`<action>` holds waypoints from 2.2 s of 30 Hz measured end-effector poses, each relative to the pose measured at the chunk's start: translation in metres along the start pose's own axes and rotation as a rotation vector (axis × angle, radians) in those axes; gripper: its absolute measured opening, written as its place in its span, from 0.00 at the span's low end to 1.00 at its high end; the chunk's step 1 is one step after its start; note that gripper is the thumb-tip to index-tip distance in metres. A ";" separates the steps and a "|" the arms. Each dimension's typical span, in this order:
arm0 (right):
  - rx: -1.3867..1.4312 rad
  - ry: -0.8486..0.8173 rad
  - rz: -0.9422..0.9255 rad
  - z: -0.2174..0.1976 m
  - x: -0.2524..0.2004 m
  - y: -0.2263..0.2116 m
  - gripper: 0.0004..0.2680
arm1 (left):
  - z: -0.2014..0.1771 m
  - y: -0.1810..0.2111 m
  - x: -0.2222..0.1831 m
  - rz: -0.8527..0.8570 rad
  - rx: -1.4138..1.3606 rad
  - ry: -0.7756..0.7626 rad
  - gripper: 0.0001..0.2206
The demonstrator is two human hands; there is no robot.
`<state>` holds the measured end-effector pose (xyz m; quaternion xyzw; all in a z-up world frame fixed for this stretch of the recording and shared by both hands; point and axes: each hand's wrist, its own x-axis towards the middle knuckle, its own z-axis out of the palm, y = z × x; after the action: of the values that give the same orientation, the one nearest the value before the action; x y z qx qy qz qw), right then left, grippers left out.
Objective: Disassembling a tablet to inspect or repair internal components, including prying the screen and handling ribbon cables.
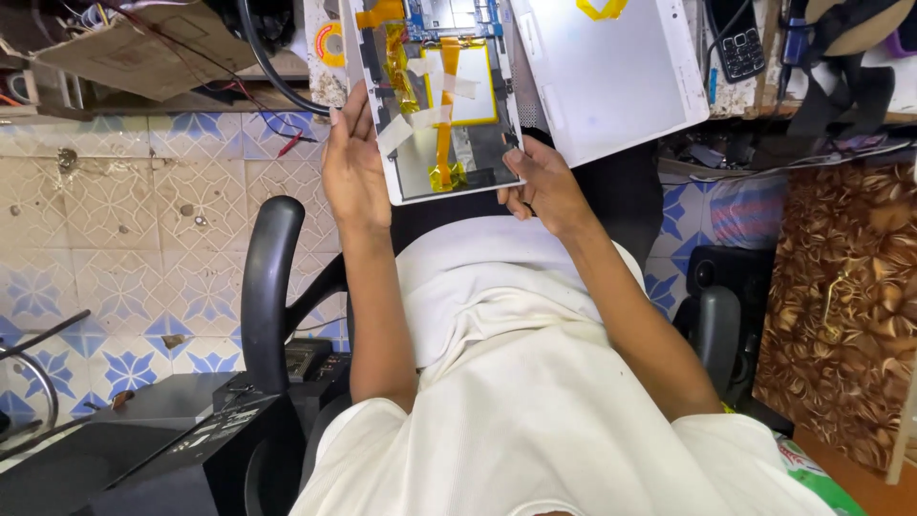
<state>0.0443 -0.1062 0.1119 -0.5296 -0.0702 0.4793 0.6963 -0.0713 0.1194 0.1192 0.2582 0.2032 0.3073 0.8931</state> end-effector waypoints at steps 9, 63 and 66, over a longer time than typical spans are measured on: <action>0.165 0.156 -0.104 0.005 0.000 0.019 0.11 | 0.045 -0.008 -0.029 0.358 0.871 0.011 0.25; -0.152 0.355 -0.329 -0.026 -0.210 -0.057 0.12 | 0.124 0.025 -0.115 -0.541 -0.085 -0.481 0.39; -0.123 0.323 -0.348 -0.029 -0.215 -0.056 0.12 | 0.120 0.026 -0.113 -0.554 -0.079 -0.577 0.42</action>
<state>-0.0192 -0.2836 0.2326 -0.6207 -0.0770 0.2561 0.7370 -0.1027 0.0228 0.2519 0.2351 -0.0062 -0.0226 0.9717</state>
